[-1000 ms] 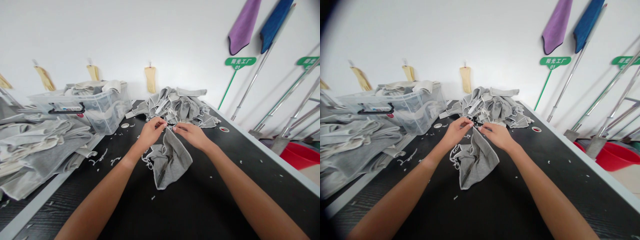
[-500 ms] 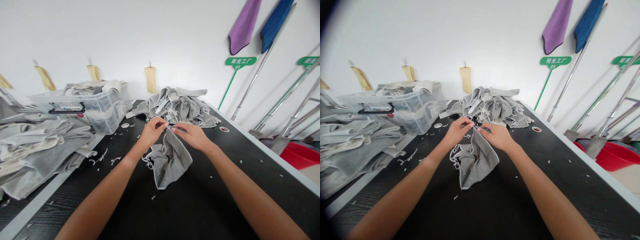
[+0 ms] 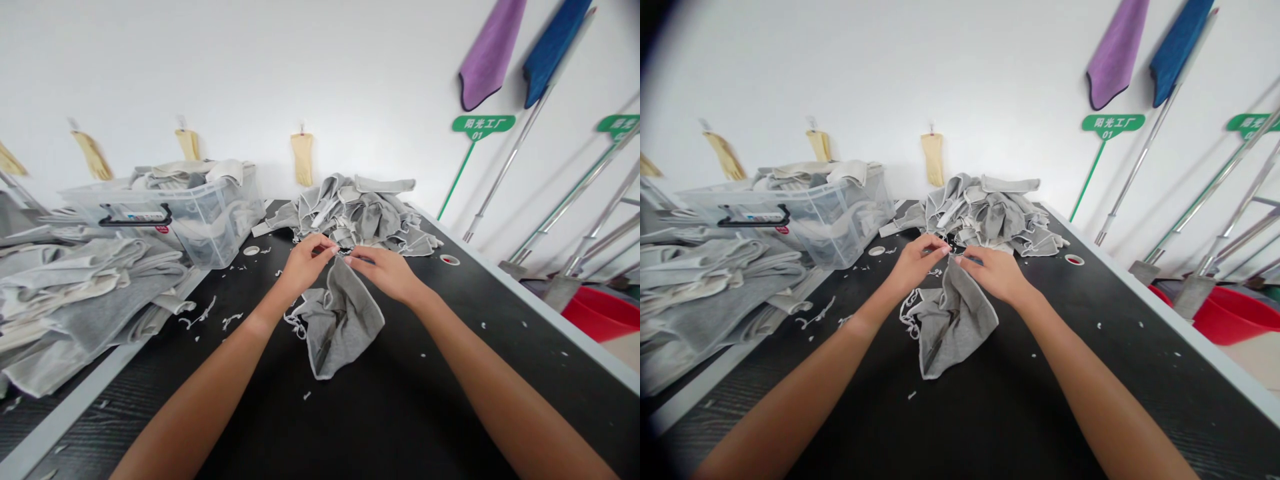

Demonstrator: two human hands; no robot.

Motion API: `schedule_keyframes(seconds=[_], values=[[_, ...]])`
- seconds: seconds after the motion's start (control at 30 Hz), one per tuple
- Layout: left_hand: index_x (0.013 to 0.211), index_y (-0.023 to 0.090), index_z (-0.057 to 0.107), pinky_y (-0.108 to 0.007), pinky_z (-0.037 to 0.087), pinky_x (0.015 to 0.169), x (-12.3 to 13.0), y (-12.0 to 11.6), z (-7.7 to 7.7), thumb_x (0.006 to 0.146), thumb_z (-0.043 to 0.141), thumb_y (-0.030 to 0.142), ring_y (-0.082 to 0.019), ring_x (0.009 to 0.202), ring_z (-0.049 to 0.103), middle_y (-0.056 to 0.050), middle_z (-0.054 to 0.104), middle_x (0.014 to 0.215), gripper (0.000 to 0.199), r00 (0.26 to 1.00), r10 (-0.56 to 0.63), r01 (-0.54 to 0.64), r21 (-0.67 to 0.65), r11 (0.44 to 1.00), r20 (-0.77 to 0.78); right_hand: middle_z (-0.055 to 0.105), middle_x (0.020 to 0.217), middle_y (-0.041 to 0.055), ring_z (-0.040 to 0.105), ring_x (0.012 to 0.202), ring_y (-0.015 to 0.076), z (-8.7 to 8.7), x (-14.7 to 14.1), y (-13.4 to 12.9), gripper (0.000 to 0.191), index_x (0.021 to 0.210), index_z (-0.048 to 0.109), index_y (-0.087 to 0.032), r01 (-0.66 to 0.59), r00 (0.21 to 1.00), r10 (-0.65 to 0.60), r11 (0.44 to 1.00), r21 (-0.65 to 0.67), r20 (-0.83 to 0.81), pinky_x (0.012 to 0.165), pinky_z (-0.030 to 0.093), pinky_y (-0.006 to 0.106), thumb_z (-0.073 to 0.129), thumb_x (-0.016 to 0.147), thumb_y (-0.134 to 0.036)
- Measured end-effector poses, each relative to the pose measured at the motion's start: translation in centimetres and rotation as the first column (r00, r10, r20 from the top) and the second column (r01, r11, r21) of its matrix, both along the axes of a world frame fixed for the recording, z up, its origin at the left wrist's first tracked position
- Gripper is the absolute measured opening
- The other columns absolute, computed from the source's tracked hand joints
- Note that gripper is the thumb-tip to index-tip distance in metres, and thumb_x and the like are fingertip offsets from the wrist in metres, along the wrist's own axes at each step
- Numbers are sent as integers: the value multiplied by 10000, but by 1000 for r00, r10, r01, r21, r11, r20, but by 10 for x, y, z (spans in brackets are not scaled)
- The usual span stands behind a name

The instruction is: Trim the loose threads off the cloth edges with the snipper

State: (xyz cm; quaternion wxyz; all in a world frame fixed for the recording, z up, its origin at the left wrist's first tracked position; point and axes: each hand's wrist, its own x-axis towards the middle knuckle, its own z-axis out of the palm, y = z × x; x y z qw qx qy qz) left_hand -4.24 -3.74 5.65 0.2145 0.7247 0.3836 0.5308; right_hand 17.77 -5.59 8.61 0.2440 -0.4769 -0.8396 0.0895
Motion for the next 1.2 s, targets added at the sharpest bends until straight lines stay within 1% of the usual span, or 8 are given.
schedule_keyframes(seconds=[0.13,0.27,0.47,0.6,0.83,1.2], values=[[917,209,720,-304,537,784,2,-1,-2,933,658,321,-204,972,674,-51,721,993,129,1000,-6,6,20,1000,-20,723,866,9,653,826,202,-1,-1,-1,408,943,690,-271,24,999,-25,999,23,23,702,376,279,445,1034,-585],[924,215,723,-300,530,781,3,-2,-3,939,657,312,-194,961,662,-45,709,991,118,998,20,-16,60,998,-66,720,858,10,653,822,200,-3,-2,-1,422,943,681,-270,19,999,-20,999,34,28,699,374,277,424,1038,-591],[931,216,717,-313,533,823,4,-5,-2,955,643,303,-198,997,650,-49,707,1016,117,995,37,-27,103,994,-96,705,844,1,652,810,198,-6,-3,-1,417,958,653,-270,20,999,-22,999,38,39,690,367,277,403,1046,-593],[924,218,703,-331,528,858,5,-6,-2,956,644,292,-205,1013,649,-47,716,1020,100,993,48,-33,132,991,-109,719,875,5,657,818,202,-7,-4,0,415,983,650,-276,20,998,-22,999,40,59,688,364,279,385,1054,-587],[928,222,694,-348,518,900,6,-6,-5,961,639,290,-210,1024,645,-49,720,1034,93,990,51,-32,145,989,-128,734,899,10,678,856,210,-9,-5,0,402,999,631,-274,18,996,-24,998,68,89,682,354,278,372,1067,-574],[928,223,698,-373,497,967,7,-8,-4,966,625,267,-214,1015,639,-51,711,998,93,986,66,-38,183,982,-152,721,881,12,674,848,213,-10,-6,0,381,1017,617,-273,24,990,-37,995,96,134,671,336,277,369,1073,-557]])
